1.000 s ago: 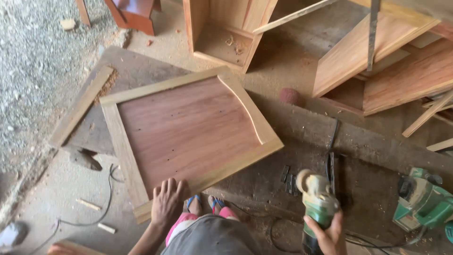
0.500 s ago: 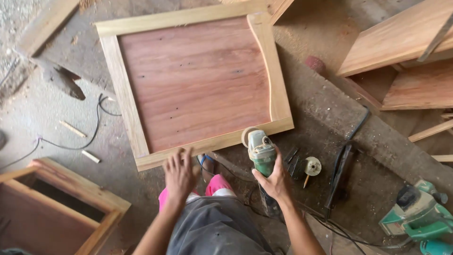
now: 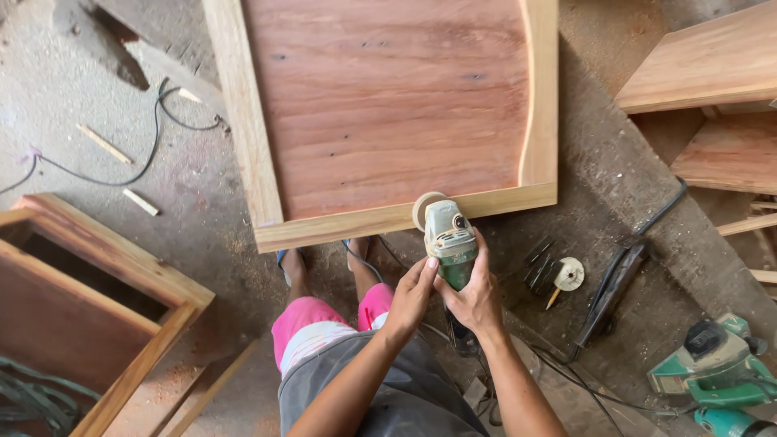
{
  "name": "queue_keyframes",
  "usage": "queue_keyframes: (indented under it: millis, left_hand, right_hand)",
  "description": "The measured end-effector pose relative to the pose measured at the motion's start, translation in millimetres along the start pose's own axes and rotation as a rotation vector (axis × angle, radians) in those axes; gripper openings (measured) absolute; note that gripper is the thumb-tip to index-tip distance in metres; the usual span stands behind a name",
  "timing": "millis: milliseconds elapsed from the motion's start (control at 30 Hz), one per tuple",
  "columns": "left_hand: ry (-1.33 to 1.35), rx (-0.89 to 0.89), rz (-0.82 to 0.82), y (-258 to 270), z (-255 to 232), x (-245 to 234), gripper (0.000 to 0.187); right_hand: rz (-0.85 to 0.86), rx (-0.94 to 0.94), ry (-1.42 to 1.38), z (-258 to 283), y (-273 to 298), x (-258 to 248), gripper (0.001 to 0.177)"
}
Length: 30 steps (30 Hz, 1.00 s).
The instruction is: Sanding and routing a wooden cabinet door.
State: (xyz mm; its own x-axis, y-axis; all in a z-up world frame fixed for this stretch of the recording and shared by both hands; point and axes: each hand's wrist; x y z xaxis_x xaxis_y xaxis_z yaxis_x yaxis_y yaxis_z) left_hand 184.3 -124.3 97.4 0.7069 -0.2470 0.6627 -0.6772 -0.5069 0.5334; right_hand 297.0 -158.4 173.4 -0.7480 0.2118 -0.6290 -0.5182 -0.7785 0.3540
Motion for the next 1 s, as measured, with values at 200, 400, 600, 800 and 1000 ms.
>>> queue_keyframes:
  millis: [200, 400, 600, 800, 1000]
  left_hand:
    - [0.022, 0.042, -0.047, 20, -8, -31, 0.05]
    - [0.074, 0.061, -0.102, 57, -44, -70, 0.049]
    - [0.067, 0.132, -0.123, 81, -58, -113, 0.051]
    - [0.112, 0.175, -0.145, 102, -74, -144, 0.051]
    - [0.142, 0.189, -0.159, 115, -77, -165, 0.054]
  right_hand:
    - [0.027, 0.019, 0.041, 34, 5, 35, 0.099]
    - [0.067, -0.114, 0.069, 68, 18, 82, 0.1]
    - [0.131, -0.067, 0.1, 101, 26, 124, 0.103]
    - [0.18, -0.123, 0.13, 124, 32, 157, 0.103]
    - [0.23, -0.108, 0.065, 145, 33, 175, 0.102]
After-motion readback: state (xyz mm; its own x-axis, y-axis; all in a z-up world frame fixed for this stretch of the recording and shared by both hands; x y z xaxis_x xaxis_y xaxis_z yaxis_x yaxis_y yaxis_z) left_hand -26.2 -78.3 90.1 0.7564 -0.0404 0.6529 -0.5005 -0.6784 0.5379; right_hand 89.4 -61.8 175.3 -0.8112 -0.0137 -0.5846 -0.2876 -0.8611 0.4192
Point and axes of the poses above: each hand's wrist, its own y-axis away from the middle knuckle, its own x-axis out of the palm, z = x × y, and after that the axes turned 2 degrees about z, right-handed
